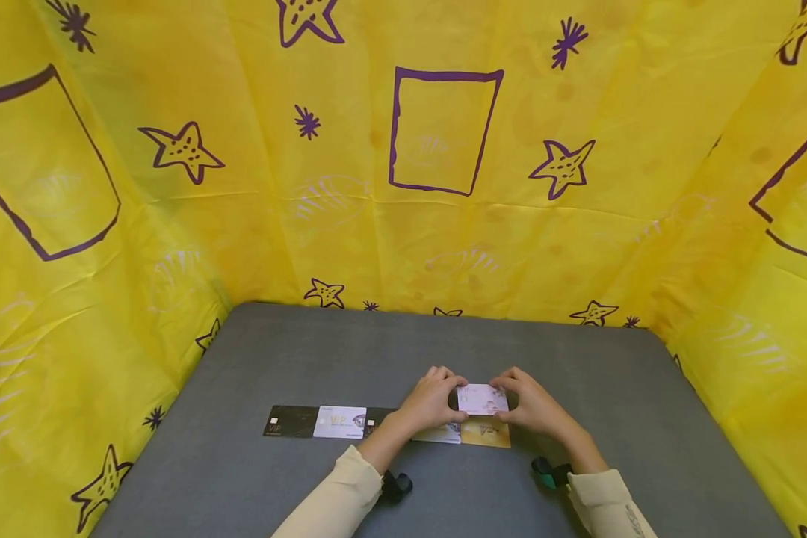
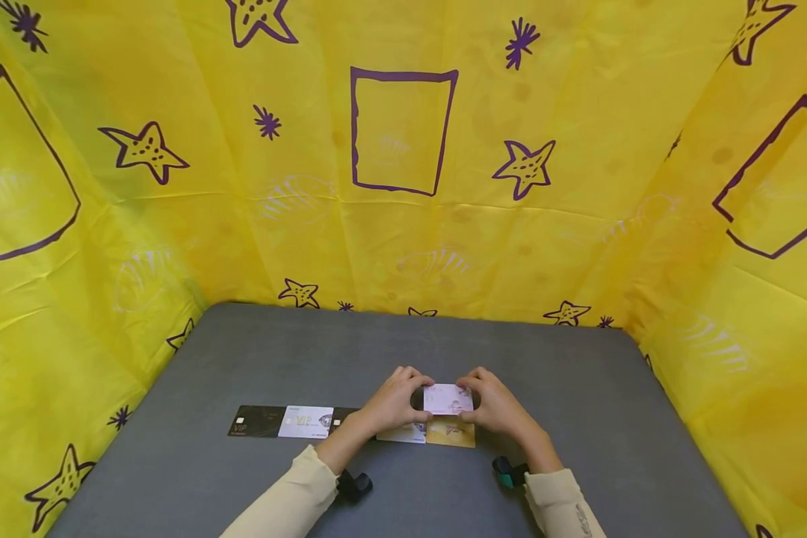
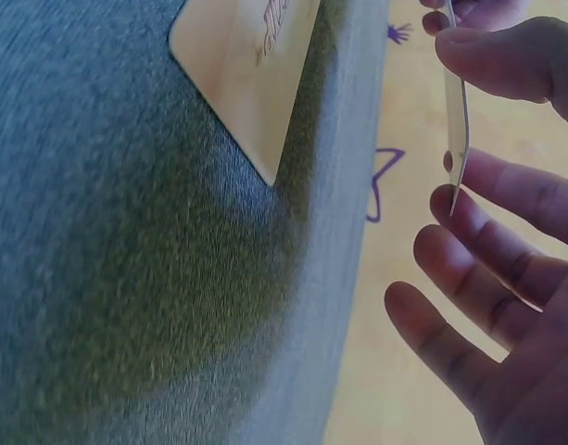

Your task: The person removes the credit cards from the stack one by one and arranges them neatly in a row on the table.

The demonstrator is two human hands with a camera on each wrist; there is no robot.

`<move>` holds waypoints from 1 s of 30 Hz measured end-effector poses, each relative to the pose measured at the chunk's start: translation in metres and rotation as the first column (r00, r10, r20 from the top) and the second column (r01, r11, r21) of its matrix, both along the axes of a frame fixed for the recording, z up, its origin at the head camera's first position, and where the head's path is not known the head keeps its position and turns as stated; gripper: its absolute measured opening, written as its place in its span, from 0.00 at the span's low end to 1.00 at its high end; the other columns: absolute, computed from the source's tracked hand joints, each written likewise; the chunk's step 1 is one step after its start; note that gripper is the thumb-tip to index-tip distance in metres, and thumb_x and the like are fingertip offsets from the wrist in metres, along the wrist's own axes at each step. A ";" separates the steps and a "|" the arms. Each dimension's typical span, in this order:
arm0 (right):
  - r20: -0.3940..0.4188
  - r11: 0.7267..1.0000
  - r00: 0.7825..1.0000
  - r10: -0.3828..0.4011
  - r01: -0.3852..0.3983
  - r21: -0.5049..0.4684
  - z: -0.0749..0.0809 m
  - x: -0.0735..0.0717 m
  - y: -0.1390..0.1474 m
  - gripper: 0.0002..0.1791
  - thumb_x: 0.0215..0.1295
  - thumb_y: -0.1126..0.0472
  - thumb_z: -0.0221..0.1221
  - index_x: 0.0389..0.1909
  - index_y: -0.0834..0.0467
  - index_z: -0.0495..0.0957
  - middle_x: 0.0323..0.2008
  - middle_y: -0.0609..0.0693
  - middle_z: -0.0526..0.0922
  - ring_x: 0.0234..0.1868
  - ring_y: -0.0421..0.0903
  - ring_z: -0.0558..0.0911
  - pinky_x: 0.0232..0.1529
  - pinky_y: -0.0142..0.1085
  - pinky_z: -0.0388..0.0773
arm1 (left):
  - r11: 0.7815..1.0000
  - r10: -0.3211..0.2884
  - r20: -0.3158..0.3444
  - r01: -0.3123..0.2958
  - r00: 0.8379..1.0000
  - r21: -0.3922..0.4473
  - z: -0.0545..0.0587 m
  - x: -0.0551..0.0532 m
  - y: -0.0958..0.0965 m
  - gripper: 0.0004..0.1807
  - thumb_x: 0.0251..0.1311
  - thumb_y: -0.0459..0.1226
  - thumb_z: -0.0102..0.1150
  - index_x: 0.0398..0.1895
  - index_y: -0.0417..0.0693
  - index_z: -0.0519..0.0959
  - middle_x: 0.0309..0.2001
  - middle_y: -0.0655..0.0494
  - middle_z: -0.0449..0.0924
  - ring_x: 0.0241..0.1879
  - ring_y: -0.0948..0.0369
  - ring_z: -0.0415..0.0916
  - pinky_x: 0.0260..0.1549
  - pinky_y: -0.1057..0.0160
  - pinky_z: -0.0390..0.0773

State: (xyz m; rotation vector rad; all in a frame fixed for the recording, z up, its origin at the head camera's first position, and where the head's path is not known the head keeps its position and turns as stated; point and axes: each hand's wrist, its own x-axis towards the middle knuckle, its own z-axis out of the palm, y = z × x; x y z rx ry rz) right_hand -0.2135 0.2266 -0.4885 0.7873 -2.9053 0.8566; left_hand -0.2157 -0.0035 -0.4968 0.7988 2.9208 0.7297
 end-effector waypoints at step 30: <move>0.000 0.996 0.997 -0.073 0.073 -0.050 -0.004 0.015 0.040 0.24 0.41 0.64 0.75 0.44 0.59 0.83 0.41 0.47 0.77 0.42 0.48 0.75 0.42 0.38 0.72 | 1.000 -0.015 -0.014 0.014 1.000 -0.025 -0.004 0.006 0.045 0.28 0.45 0.48 0.72 0.53 0.53 0.81 0.46 0.58 0.78 0.47 0.61 0.70 0.45 0.65 0.70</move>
